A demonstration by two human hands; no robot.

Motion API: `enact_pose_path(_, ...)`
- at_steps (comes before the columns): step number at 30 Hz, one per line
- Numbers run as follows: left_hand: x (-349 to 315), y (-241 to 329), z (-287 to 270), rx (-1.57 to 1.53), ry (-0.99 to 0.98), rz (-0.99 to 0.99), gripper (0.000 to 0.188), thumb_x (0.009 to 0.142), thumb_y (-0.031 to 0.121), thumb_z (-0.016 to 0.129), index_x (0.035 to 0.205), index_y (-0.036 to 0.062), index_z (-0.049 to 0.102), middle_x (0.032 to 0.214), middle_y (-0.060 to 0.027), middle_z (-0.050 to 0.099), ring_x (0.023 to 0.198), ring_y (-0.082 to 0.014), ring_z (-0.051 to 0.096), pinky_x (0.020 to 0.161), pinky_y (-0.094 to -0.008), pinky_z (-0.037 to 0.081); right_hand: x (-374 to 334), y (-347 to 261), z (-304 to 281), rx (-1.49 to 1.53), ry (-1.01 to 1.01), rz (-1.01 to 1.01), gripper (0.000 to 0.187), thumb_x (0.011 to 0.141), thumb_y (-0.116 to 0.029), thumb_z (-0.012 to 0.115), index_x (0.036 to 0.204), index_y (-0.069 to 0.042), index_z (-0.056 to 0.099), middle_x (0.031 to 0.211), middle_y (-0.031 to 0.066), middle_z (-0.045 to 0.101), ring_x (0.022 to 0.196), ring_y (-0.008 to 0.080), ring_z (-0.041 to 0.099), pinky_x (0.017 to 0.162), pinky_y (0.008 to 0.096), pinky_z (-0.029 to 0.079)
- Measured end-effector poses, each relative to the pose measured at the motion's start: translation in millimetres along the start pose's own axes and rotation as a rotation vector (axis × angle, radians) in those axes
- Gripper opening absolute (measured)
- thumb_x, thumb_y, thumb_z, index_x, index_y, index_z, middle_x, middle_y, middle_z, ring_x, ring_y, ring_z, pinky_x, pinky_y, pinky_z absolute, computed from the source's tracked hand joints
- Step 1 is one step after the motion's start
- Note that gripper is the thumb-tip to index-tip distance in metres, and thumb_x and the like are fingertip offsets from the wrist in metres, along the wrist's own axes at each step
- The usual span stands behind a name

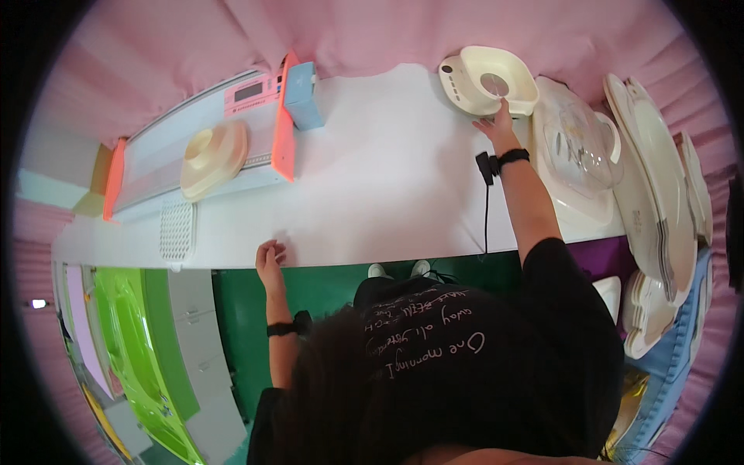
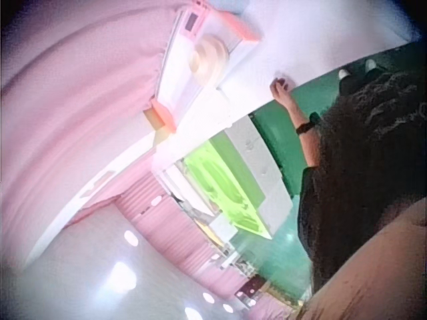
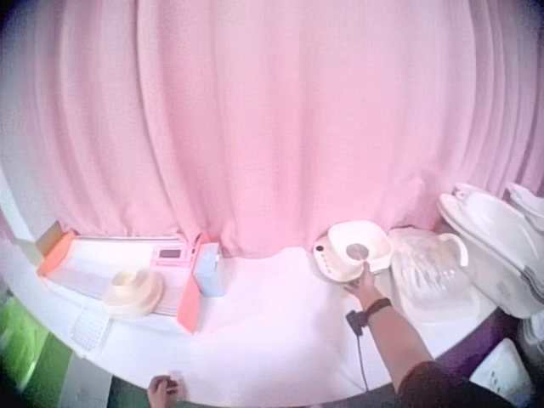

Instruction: The person pushes two strollers, then walks to a counter and assembles the base, tray, and lid of a bottle sterilizer.

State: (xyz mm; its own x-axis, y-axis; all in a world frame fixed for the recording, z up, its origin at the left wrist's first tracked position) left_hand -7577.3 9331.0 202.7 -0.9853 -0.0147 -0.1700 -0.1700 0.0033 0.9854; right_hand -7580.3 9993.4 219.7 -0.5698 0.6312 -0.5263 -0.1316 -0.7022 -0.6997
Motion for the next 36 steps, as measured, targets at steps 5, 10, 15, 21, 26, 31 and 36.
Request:
enact_pose_path(5, -3.1, -9.7, -20.1, -0.013, 0.070, -0.005, 0.017, 0.091, 0.012, 0.044, 0.100, 0.0047, 0.057, 0.089, -0.0054, 0.062, 0.082, -0.0150, 0.059, 0.069, -0.0271, 0.046, -14.9, -2.6, 35.1, -0.115, 0.141, -0.016, 0.068, 0.083, -0.046, 0.055, 0.134, -0.010, 0.030, 0.136, 0.0156, 0.030, 0.118, 0.0400, 0.037, 0.090, 0.0558, 0.041)
enact_pose_path(10, -2.0, -9.1, -14.5, 0.002, 0.067, -0.011, 0.017, 0.090, 0.011, 0.044, 0.099, 0.0058, 0.058, 0.088, -0.0054, 0.062, 0.082, -0.0150, 0.059, 0.070, -0.0271, 0.046, -9.3, -7.4, 33.8, -0.158, 0.220, -0.062, 0.064, 0.083, -0.041, 0.057, 0.130, -0.003, 0.034, 0.128, 0.0189, 0.041, 0.112, 0.0422, 0.046, 0.083, 0.0573, 0.046)
enact_pose_path(15, 3.3, 1.7, -0.6, 0.021, -0.010, 0.029, 0.016, 0.091, 0.010, 0.044, 0.097, 0.0055, 0.058, 0.087, -0.0053, 0.062, 0.082, -0.0150, 0.059, 0.070, -0.0271, 0.047, -28.8, -11.4, 31.6, -0.173, 0.177, -0.098, 0.062, 0.082, -0.034, 0.059, 0.129, -0.001, 0.035, 0.125, 0.0204, 0.042, 0.108, 0.0429, 0.048, 0.076, 0.0566, 0.051)
enact_pose_path(21, 4.2, 17.3, 29.9, 0.058, -0.164, 0.123, 0.015, 0.091, 0.011, 0.045, 0.097, 0.0046, 0.057, 0.086, -0.0048, 0.061, 0.082, -0.0145, 0.059, 0.069, -0.0267, 0.046, -64.3, -22.5, 3.9, -0.415, -0.003, -0.151, 0.059, 0.079, -0.030, 0.060, 0.122, 0.004, 0.039, 0.119, 0.0203, 0.046, 0.100, 0.0410, 0.054, 0.071, 0.0532, 0.053)
enact_pose_path(26, -3.5, 32.0, 83.0, 0.152, -0.441, 0.177, 0.016, 0.091, 0.011, 0.045, 0.099, 0.0021, 0.056, 0.092, -0.0052, 0.059, 0.086, -0.0138, 0.057, 0.074, -0.0258, 0.044, -144.0, -7.2, -8.0, -0.616, -0.274, 0.013, 0.053, 0.079, -0.036, 0.057, 0.114, 0.002, 0.044, 0.104, 0.0155, 0.050, 0.090, 0.0351, 0.057, 0.068, 0.0499, 0.054)
enact_pose_path(31, -0.8, 41.2, 147.7, 0.066, -0.556, 0.204, 0.037, 0.096, 0.025, 0.039, 0.126, 0.0021, 0.042, 0.125, -0.0121, 0.047, 0.116, -0.0199, 0.045, 0.094, -0.0331, 0.038, -206.3, 41.0, -11.5, -0.819, -0.382, 0.231, 0.058, 0.076, -0.035, 0.058, 0.119, 0.000, 0.042, 0.104, 0.0160, 0.049, 0.084, 0.0328, 0.057, 0.061, 0.0473, 0.055)
enact_pose_path(36, -3.0, 40.2, 184.6, -0.067, -0.519, -0.008, 0.056, 0.097, 0.038, 0.030, 0.138, 0.0009, 0.022, 0.137, -0.0155, 0.033, 0.127, -0.0226, 0.032, 0.105, -0.0334, 0.026, -247.0, 83.3, -6.6, -0.939, -0.490, 0.195, 0.073, 0.073, -0.029, 0.062, 0.130, 0.004, 0.031, 0.103, 0.0177, 0.053, 0.080, 0.0261, 0.060, 0.052, 0.0375, 0.056)
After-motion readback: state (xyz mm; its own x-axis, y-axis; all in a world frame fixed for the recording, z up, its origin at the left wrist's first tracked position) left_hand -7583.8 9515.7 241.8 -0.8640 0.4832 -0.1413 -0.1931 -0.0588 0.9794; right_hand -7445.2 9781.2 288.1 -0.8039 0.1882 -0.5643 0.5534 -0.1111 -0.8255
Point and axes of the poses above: each hand's wrist, its own x-axis towards the middle knuckle, its own z-axis out of the palm, y = z × x, the point moved 1 cm from there along x, towards the middle knuckle
